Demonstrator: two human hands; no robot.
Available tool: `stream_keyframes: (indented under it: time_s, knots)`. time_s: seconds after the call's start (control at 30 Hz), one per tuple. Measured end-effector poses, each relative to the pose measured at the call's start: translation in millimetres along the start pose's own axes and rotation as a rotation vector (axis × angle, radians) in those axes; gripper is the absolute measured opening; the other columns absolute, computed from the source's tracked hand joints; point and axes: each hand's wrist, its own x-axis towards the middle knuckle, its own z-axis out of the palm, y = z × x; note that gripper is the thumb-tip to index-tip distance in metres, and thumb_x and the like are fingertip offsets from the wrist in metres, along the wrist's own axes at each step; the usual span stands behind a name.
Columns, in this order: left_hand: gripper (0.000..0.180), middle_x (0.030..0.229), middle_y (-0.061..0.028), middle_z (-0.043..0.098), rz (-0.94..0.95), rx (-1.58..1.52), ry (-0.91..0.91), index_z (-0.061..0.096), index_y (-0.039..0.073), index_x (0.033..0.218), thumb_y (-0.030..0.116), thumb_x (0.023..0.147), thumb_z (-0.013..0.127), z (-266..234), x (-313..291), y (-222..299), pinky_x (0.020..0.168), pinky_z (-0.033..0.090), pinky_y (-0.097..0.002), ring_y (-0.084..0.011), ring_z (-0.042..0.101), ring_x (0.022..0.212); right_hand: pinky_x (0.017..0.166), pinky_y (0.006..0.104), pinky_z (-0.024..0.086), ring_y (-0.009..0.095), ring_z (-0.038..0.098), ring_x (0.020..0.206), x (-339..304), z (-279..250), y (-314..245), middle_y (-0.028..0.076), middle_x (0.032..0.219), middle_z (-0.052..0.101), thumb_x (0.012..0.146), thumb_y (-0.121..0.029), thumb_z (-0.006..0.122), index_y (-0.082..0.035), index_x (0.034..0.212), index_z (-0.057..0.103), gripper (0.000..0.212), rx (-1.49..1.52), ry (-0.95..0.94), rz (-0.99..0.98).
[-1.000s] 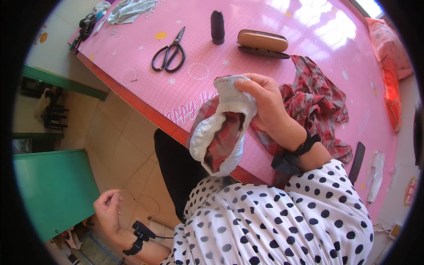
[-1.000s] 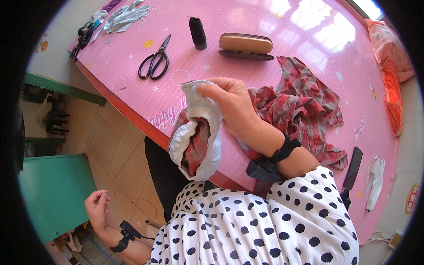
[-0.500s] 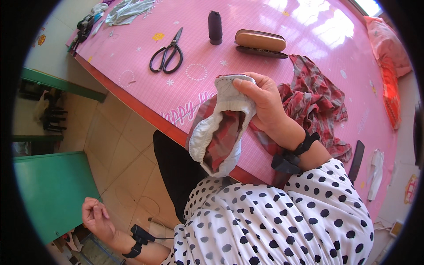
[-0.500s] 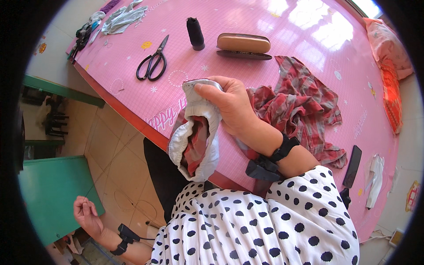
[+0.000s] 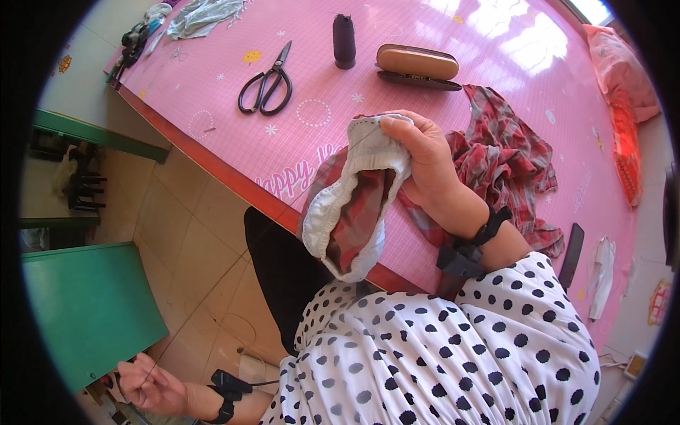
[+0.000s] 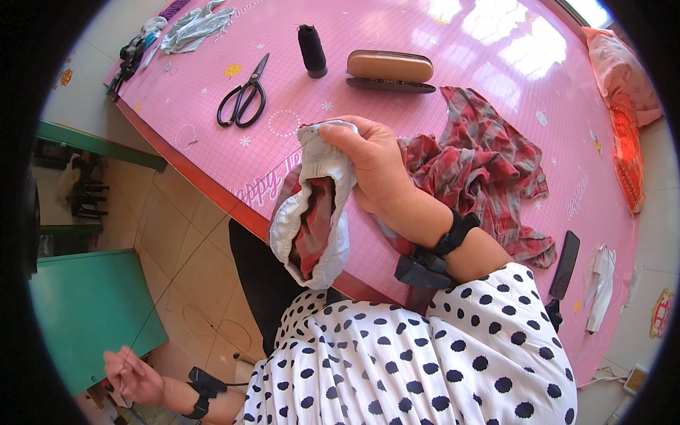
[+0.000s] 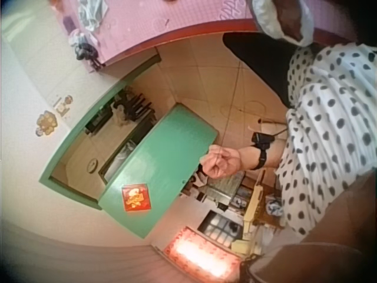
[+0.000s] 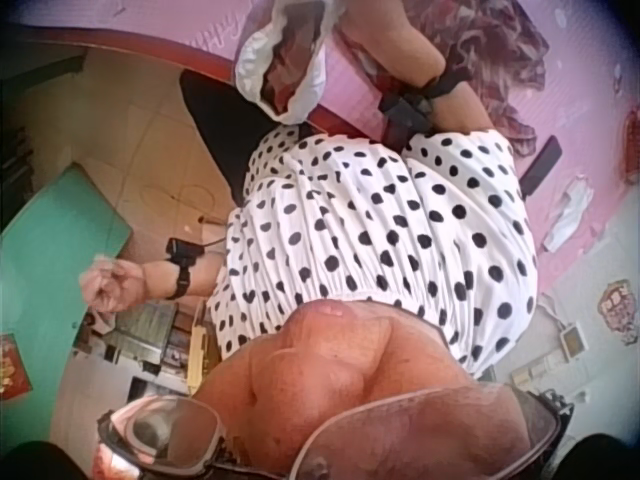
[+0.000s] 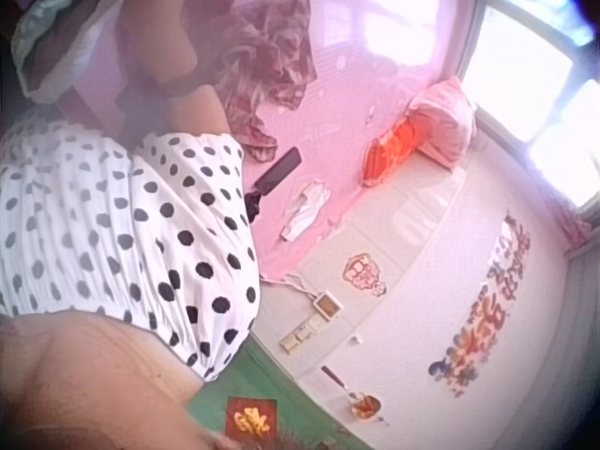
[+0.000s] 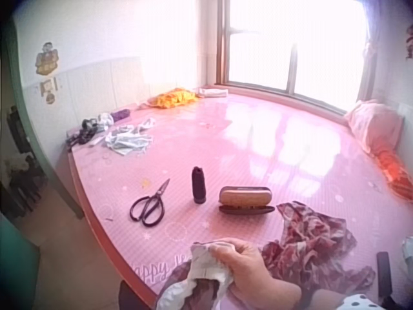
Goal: The person hand-sews a light blue fabric piece using a needle and thread.
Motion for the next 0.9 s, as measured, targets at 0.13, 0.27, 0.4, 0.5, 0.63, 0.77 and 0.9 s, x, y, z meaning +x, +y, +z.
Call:
stream_keyframes:
  time_s: [0.13,0.27,0.4,0.5,0.63,0.77,0.9]
  knots:
    - [0.015,0.073,-0.0002,0.029,0.042,-0.306,0.076,0.055,0.005,0.082,0.01,0.079,0.069,10,0,6,0.058,0.023,-0.0269,-0.0092,0.027,0.053,0.064,0.0261,0.052,0.013,0.063,0.07,0,1,4,0.007,0.082,0.066,0.086,-0.012,0.063,0.001,0.092,0.064,0.015,-0.013,-0.011,-0.007]
    - [0.014,0.067,0.0003,0.044,0.117,-0.721,0.064,0.058,0.008,0.071,0.007,0.072,0.072,43,18,9,0.052,0.025,-0.0224,-0.009,0.035,0.046,0.064,0.0263,0.052,0.013,0.063,0.069,-3,1,2,0.008,0.082,0.067,0.086,-0.011,0.064,0.002,0.091,0.065,0.014,-0.029,-0.021,-0.008]
    - [0.019,0.06,0.0005,0.062,0.191,-1.354,-0.216,0.057,0.01,0.059,0.005,0.074,0.067,107,43,20,0.04,0.031,-0.0191,-0.0094,0.05,0.041,0.063,0.0264,0.052,0.012,0.064,0.07,-7,4,1,0.009,0.082,0.067,0.085,-0.009,0.064,0.004,0.091,0.066,0.014,-0.117,-0.048,0.02]
    - [0.019,0.057,-0.0011,0.063,0.153,-1.671,-0.58,0.058,0.007,0.057,0.006,0.076,0.062,140,60,13,0.037,0.037,-0.0189,-0.0098,0.054,0.039,0.063,0.0253,0.051,0.01,0.063,0.071,-13,4,0,0.007,0.081,0.068,0.085,-0.011,0.066,0.003,0.092,0.067,0.016,-0.224,-0.163,0.02]
    - [0.015,0.074,-0.0126,0.058,-0.099,-0.723,-0.465,0.056,0.004,0.061,0.002,0.075,0.061,162,55,-27,0.044,0.04,-0.0218,-0.0159,0.054,0.053,0.063,0.0222,0.049,0.008,0.06,0.07,-22,9,-5,0.003,0.081,0.066,0.082,-0.006,0.068,0.002,0.091,0.067,0.012,-0.545,-0.276,-0.054]
    - [0.008,0.104,-0.0162,0.06,-0.273,-0.158,-0.687,0.061,0.0,0.071,-0.003,0.072,0.068,217,62,-42,0.06,0.046,-0.0222,-0.0132,0.06,0.077,0.062,0.0211,0.047,0.006,0.059,0.069,-27,17,-10,0.002,0.078,0.066,0.08,-0.009,0.069,0.003,0.091,0.068,0.017,-0.632,-0.437,-0.106]
    - [0.008,0.093,-0.0118,0.063,-0.323,-0.244,-0.807,0.063,-0.001,0.075,-0.005,0.072,0.069,240,57,-58,0.06,0.045,-0.0212,-0.0103,0.059,0.073,0.063,0.0216,0.048,0.005,0.058,0.071,-27,16,-11,0.002,0.078,0.067,0.082,-0.015,0.071,0.001,0.092,0.07,0.019,-0.655,-0.459,-0.15]
